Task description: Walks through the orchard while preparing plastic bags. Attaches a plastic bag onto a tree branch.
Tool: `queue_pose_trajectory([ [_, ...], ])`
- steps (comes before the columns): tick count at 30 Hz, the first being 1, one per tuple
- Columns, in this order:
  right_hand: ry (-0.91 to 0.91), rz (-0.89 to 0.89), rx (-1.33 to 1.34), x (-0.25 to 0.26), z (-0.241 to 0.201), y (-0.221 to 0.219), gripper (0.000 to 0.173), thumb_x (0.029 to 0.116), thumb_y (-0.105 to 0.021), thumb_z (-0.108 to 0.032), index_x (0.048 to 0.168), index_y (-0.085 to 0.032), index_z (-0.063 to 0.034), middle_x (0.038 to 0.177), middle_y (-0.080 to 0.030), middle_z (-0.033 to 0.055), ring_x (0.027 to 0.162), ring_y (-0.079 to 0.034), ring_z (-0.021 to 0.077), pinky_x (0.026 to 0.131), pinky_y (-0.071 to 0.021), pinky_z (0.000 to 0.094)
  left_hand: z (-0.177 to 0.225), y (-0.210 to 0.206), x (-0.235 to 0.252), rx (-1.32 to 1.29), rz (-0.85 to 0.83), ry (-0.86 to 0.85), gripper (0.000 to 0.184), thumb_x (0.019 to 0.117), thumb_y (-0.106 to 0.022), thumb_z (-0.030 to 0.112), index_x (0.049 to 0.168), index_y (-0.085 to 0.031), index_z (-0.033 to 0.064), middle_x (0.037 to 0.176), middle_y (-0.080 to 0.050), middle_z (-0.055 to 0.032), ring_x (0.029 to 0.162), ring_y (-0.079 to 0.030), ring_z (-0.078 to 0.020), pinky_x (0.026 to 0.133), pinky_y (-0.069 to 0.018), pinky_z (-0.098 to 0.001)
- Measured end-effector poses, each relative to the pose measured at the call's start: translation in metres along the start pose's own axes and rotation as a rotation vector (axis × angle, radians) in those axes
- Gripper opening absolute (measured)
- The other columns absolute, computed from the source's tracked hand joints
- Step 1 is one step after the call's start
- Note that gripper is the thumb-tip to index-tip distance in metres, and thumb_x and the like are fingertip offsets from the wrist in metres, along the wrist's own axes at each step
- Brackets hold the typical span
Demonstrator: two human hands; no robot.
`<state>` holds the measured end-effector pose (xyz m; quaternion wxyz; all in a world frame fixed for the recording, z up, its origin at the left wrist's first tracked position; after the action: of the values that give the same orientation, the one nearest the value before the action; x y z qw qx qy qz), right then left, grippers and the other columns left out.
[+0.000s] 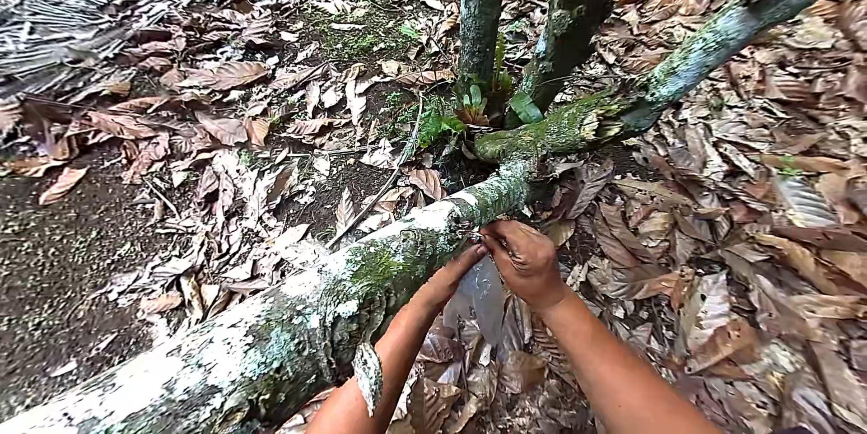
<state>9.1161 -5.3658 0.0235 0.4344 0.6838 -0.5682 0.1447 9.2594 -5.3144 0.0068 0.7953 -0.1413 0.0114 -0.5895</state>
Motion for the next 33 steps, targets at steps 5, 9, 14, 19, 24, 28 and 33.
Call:
queue_pose_trajectory([
  [5,0.033,-0.133,0.018,0.006,-0.005,0.001,0.021,0.0999,-0.06,-0.009,0.11,-0.078,-0.0072,0.102,-0.077,0.0057,0.1,-0.072,0.0144,0.094,-0.0584,0.0311,0.0,0.004,0.003,0.171,0.077,-0.057,0.015,0.087,-0.077,0.0,0.101,-0.073,0.0041,0.094,-0.076,0.0014,0.091,-0.072,-0.0063,0.09,-0.0597,-0.0274],
  [9,0.034,-0.249,0.002,0.008,-0.003,0.001,0.029,0.1009,-0.055,-0.006,0.117,-0.078,-0.015,0.108,-0.076,0.0068,0.105,-0.071,0.0174,0.097,-0.0571,0.034,0.006,0.0,0.002,0.327,-0.119,-0.059,0.013,0.0898,-0.074,0.003,0.103,-0.074,0.0038,0.099,-0.076,0.006,0.096,-0.069,0.0007,0.094,-0.0569,-0.0227],
  [14,0.046,-0.268,0.017,0.01,0.003,-0.001,0.02,0.1025,-0.06,-0.013,0.11,-0.079,-0.0138,0.102,-0.074,0.0061,0.101,-0.07,0.0165,0.093,-0.0579,0.0334,0.005,0.0,0.003,0.407,-0.244,-0.123,0.015,0.0905,-0.074,0.005,0.105,-0.075,0.003,0.102,-0.076,0.0047,0.099,-0.069,0.0016,0.096,-0.0562,-0.0219],
  [19,-0.012,-0.257,-0.042,0.006,0.006,0.0,0.021,0.1048,-0.056,-0.019,0.105,-0.073,-0.0066,0.102,-0.075,0.0051,0.101,-0.071,0.0139,0.094,-0.0577,0.0304,0.006,0.002,0.009,0.384,-0.132,-0.083,0.012,0.0903,-0.075,0.006,0.103,-0.075,0.0056,0.098,-0.076,0.0042,0.095,-0.07,-0.0017,0.093,-0.058,-0.0246],
  [24,-0.04,-0.26,-0.007,0.0,0.004,0.001,0.023,0.106,-0.054,-0.019,0.108,-0.071,-0.0051,0.11,-0.074,0.0068,0.11,-0.069,0.0157,0.1,-0.0561,0.0322,-0.002,0.004,0.011,0.171,-0.033,0.056,0.013,0.0874,-0.076,0.002,0.1,-0.075,0.0056,0.095,-0.076,-0.0005,0.092,-0.071,-0.0084,0.09,-0.0593,-0.0283],
  [28,-0.023,-0.297,0.03,0.0,0.005,0.002,0.02,0.1038,-0.056,-0.017,0.105,-0.072,-0.0049,0.117,-0.073,0.0083,0.117,-0.067,0.0171,0.105,-0.0537,0.0335,-0.005,0.001,0.011,0.009,-0.018,0.14,0.013,0.0869,-0.074,-0.003,0.099,-0.073,0.0021,0.093,-0.075,-0.0049,0.09,-0.071,-0.0116,0.087,-0.0598,-0.0299],
  [33,-0.065,-0.12,0.047,0.002,0.01,0.003,0.011,0.0958,-0.068,-0.012,0.101,-0.074,-0.0048,0.101,-0.075,0.0045,0.1,-0.072,0.0116,0.094,-0.0597,0.0299,-0.006,0.0,0.013,0.062,0.011,-0.029,0.021,0.0808,-0.079,-0.005,0.1,-0.074,0.0021,0.095,-0.075,-0.006,0.092,-0.072,-0.0144,0.089,-0.06,-0.0333],
])
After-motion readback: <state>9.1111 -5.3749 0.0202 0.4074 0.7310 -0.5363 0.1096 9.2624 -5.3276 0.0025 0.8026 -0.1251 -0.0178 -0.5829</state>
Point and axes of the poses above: each hand's wrist, its own x-axis towards the middle knuckle, its own y-axis out of the back of the hand, z = x × y, the point moved 7 cm from there along x, towards the middle knuckle
